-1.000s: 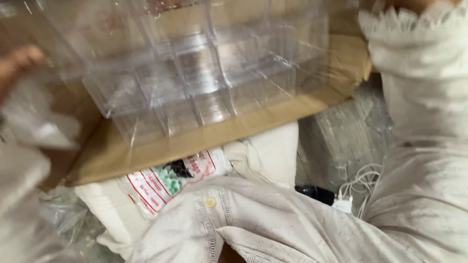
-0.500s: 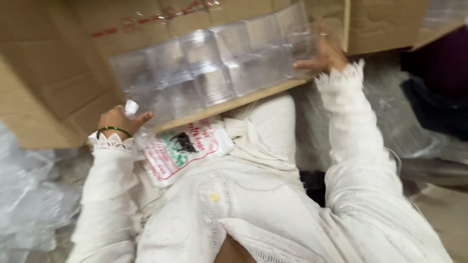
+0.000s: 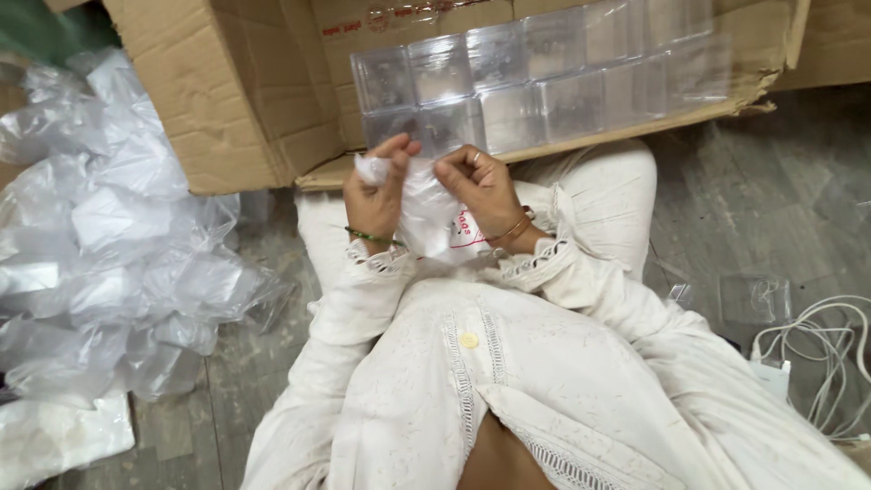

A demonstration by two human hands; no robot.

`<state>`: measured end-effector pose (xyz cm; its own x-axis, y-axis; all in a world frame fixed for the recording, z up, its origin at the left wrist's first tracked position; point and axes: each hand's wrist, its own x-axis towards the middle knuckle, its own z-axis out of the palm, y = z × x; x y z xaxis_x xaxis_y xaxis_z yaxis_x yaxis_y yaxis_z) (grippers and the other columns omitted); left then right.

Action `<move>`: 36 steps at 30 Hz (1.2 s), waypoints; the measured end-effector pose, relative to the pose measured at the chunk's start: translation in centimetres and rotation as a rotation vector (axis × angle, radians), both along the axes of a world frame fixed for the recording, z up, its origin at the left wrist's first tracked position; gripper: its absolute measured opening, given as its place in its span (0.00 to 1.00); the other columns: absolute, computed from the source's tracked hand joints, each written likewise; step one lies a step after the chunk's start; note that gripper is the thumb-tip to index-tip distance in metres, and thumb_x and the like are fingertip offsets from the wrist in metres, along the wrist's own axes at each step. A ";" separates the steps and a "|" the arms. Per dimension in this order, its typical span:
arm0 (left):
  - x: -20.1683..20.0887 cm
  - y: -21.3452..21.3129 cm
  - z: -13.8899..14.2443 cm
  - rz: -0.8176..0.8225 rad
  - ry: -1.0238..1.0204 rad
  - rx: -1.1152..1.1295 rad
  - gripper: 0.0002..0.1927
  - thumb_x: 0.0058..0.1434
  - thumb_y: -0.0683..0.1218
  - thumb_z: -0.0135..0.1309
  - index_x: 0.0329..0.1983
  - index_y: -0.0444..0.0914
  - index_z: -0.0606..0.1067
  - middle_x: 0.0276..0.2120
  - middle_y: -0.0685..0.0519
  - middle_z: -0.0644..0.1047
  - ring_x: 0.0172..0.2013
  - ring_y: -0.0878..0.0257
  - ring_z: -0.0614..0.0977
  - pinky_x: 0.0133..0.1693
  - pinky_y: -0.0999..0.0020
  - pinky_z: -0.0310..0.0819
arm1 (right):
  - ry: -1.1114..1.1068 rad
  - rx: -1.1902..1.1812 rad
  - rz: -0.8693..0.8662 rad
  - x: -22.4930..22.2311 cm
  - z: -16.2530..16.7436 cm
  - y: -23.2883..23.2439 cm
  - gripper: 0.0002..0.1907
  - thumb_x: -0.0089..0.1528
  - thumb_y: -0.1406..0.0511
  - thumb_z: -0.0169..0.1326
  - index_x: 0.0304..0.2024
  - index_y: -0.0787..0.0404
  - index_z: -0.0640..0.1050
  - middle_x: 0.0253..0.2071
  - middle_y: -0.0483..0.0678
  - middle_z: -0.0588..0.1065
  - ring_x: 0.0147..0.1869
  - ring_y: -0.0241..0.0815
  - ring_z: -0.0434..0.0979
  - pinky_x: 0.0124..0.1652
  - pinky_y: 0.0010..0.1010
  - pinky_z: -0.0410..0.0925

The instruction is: The person sits on the floor and wraps clear plastic containers in plastic bags one at a time, placing each bagged container into a cardboard box in front of them. Other workers nearby perform the same bagging work.

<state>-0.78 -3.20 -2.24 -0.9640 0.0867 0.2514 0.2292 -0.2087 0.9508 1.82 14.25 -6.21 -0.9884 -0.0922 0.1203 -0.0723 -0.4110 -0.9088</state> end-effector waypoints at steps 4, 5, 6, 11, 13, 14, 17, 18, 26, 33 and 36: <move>3.8 -2.1 -1.5 0.095 -0.067 -0.129 0.12 0.64 0.44 0.63 0.45 0.30 0.81 0.39 0.49 0.83 0.38 0.69 0.81 0.43 0.72 0.76 | 0.014 0.063 0.049 2.1 0.2 -0.2 0.09 0.68 0.68 0.56 0.49 0.67 0.77 0.43 0.44 0.79 0.46 0.29 0.78 0.48 0.22 0.73; 4.5 -2.2 -2.0 0.138 -0.072 -0.159 0.11 0.65 0.44 0.64 0.42 0.30 0.81 0.36 0.50 0.82 0.36 0.69 0.80 0.40 0.73 0.75 | 0.044 0.128 0.068 2.5 0.3 -0.2 0.09 0.69 0.68 0.56 0.49 0.67 0.78 0.42 0.43 0.79 0.46 0.29 0.77 0.47 0.22 0.72; 5.0 -2.3 -2.5 0.178 -0.081 -0.190 0.10 0.65 0.44 0.64 0.38 0.30 0.82 0.33 0.52 0.82 0.34 0.70 0.79 0.37 0.73 0.74 | 0.070 0.193 0.085 2.7 0.5 0.0 0.09 0.69 0.68 0.56 0.49 0.68 0.78 0.42 0.43 0.79 0.45 0.29 0.76 0.46 0.22 0.72; -0.8 -5.1 -2.3 0.191 0.385 -0.315 0.11 0.72 0.46 0.62 0.37 0.35 0.76 0.33 0.56 0.79 0.37 0.68 0.80 0.44 0.72 0.75 | 0.298 0.624 -0.130 -1.2 2.0 6.7 0.09 0.69 0.66 0.59 0.46 0.67 0.81 0.40 0.47 0.81 0.44 0.32 0.79 0.44 0.25 0.74; -6.2 -7.1 -0.9 0.288 0.204 -0.206 0.17 0.63 0.51 0.67 0.39 0.39 0.71 0.33 0.58 0.76 0.34 0.71 0.77 0.36 0.70 0.74 | 0.290 0.571 -0.313 -4.8 2.7 12.9 0.12 0.67 0.64 0.61 0.48 0.67 0.79 0.40 0.47 0.81 0.44 0.34 0.81 0.44 0.27 0.76; -9.0 -7.9 -0.3 0.269 0.218 -0.292 0.17 0.66 0.53 0.67 0.42 0.39 0.73 0.35 0.58 0.77 0.36 0.71 0.78 0.38 0.71 0.75 | 0.343 0.793 -0.480 -6.4 3.0 16.7 0.12 0.68 0.65 0.63 0.50 0.67 0.80 0.41 0.51 0.81 0.43 0.37 0.78 0.44 0.29 0.74; -15.8 -9.0 1.5 0.174 -0.037 -0.584 0.23 0.66 0.61 0.66 0.44 0.36 0.78 0.38 0.54 0.79 0.36 0.69 0.76 0.37 0.68 0.72 | 0.187 0.972 -0.695 -11.0 3.7 26.3 0.33 0.61 0.58 0.71 0.61 0.66 0.71 0.51 0.57 0.77 0.51 0.41 0.80 0.49 0.33 0.76; -17.7 -8.4 1.9 0.133 -0.164 -0.684 0.27 0.65 0.64 0.66 0.43 0.35 0.79 0.38 0.52 0.79 0.35 0.68 0.75 0.36 0.66 0.70 | 0.096 1.034 -0.722 -12.5 4.2 28.8 0.39 0.58 0.56 0.73 0.63 0.65 0.69 0.55 0.59 0.75 0.53 0.44 0.79 0.50 0.35 0.75; -23.9 -3.2 -0.8 -0.019 -0.430 -1.489 0.53 0.49 0.79 0.64 0.47 0.24 0.75 0.39 0.33 0.80 0.40 0.42 0.83 0.40 0.49 0.79 | -0.286 1.473 -0.257 -20.1 5.2 34.9 0.61 0.41 0.42 0.76 0.68 0.59 0.65 0.63 0.65 0.67 0.66 0.63 0.68 0.59 0.48 0.65; -24.2 -5.7 -6.1 0.047 -0.375 -1.235 0.42 0.52 0.73 0.67 0.25 0.27 0.73 0.22 0.44 0.76 0.23 0.56 0.77 0.28 0.52 0.73 | -0.316 1.435 -0.245 -20.4 2.5 36.5 0.59 0.39 0.42 0.74 0.66 0.59 0.69 0.59 0.63 0.74 0.63 0.58 0.75 0.60 0.46 0.69; -25.0 -7.1 -5.9 0.066 -0.222 -1.197 0.37 0.55 0.70 0.67 0.22 0.33 0.72 0.19 0.48 0.74 0.21 0.61 0.73 0.26 0.56 0.69 | -0.210 1.372 -0.268 -20.9 3.2 37.2 0.59 0.42 0.42 0.77 0.66 0.62 0.69 0.60 0.64 0.72 0.64 0.59 0.72 0.60 0.46 0.67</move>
<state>-25.75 -10.32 -8.18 -0.9871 0.1001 -0.1249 0.0144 0.8324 0.5539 -19.07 51.41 -3.02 -0.9825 0.1767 -0.0593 0.1784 0.7997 -0.5733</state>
